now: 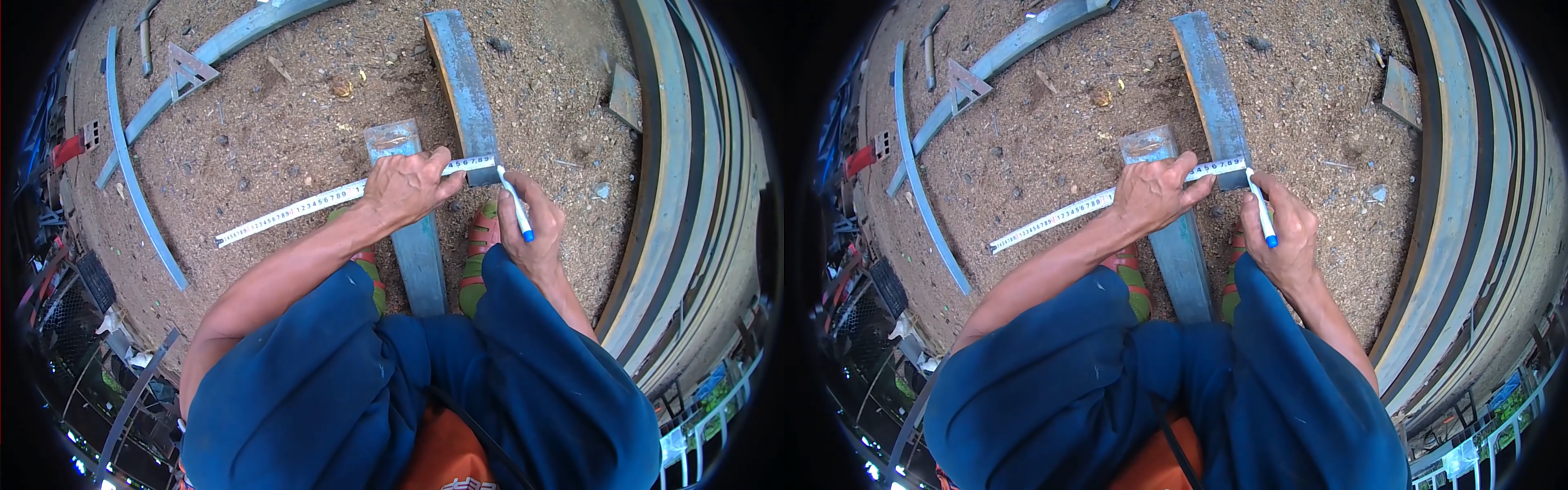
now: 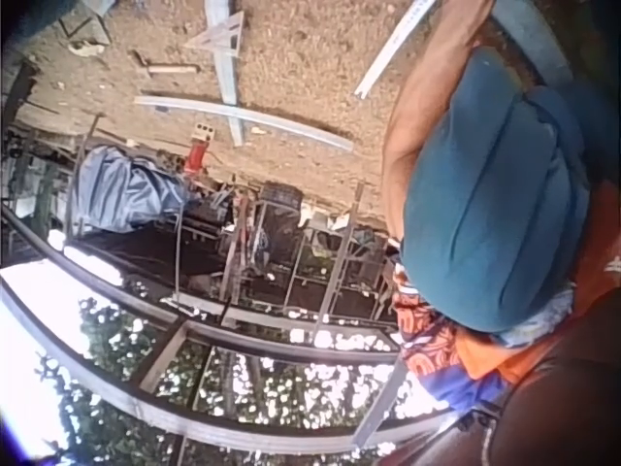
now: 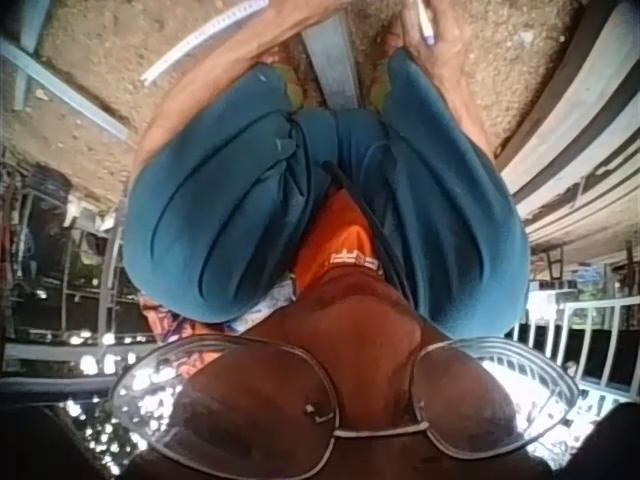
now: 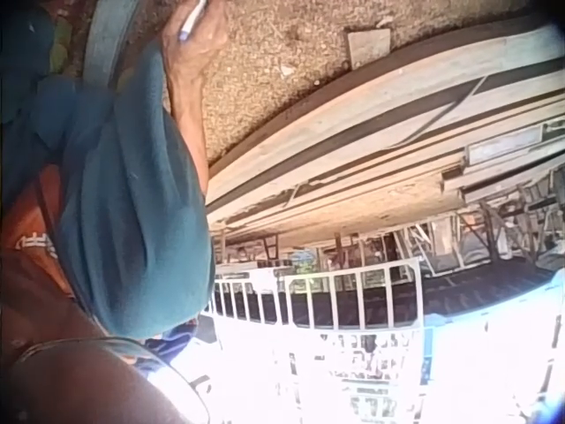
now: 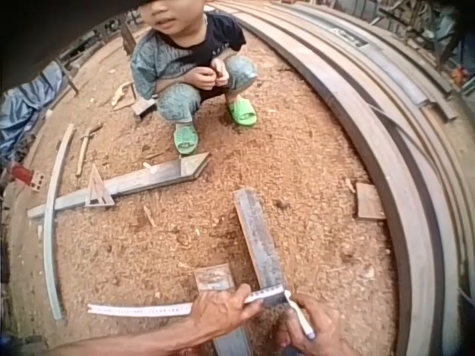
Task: Measuring and marking metal beams on the ground using a measuring tape and a marker.
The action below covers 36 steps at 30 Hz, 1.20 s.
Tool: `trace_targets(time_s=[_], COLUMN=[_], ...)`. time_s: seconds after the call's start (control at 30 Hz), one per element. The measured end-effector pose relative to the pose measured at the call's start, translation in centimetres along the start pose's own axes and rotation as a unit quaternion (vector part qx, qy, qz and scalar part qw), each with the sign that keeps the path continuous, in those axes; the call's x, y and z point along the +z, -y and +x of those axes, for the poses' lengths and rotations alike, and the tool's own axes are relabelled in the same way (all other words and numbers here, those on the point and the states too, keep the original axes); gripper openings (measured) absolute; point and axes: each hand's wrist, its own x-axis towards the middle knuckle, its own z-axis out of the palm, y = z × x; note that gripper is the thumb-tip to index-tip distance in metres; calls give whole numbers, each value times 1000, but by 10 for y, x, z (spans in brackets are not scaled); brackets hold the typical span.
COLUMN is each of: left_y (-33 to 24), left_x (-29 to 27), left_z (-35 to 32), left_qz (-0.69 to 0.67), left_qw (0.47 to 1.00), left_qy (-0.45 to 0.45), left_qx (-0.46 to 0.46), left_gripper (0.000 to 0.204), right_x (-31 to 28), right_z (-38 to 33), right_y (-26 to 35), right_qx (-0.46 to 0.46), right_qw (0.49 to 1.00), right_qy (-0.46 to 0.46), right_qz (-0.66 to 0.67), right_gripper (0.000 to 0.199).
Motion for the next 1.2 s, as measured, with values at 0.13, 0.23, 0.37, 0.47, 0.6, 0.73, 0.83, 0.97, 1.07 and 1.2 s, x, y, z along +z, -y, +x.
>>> trace_targets(time_s=[0.13, 0.23, 0.37, 0.47, 0.6, 0.73, 0.83, 0.97, 1.07, 1.2], left_y=[0, -3, -3, -2, -5, -7, -7, -8, -8, -8], left_x=[3, 2, 6, 5, 6, 10, 10, 8, 8, 8], left_z=[-4, -4, -5, -9, -9, -9, -11, -13, -12, -13], left_qz=[-2, 11, 3, 9, 2, -7, -5, -6, -10, -11], left_qw=[1000, 1000, 1000, 1000, 1000, 1000, 1000, 1000, 1000, 1000], left_qy=[-12, 3, -2, -1, 3, 9, 6, 18, 24, 23], left_qx=[7, 0, 4, -2, 0, -1, -1, -9, -10, -9], left_gripper=[41, 41, 42, 41, 40, 39, 39, 39, 40, 41], right_x=[0, -1, -4, 0, -4, -7, -6, -6, -7, -7], right_z=[-4, -5, -6, -7, -9, -12, -14, -16, -16, -17], right_y=[0, 0, 2, 1, 1, 1, 1, 1, 2, 2], right_qx=[11, 16, 8, 13, 9, 18, 13, 19, 20, 11], right_qw=[1000, 1000, 1000, 1000, 1000, 1000, 1000, 1000, 1000, 1000], right_qy=[7, 6, 2, 7, 6, 11, 11, 10, 11, 10], right_qz=[4, 3, -7, 2, -3, -7, -9, -6, -5, 1], right_gripper=[22, 22, 22, 21, 21, 22, 22, 22, 22, 22])
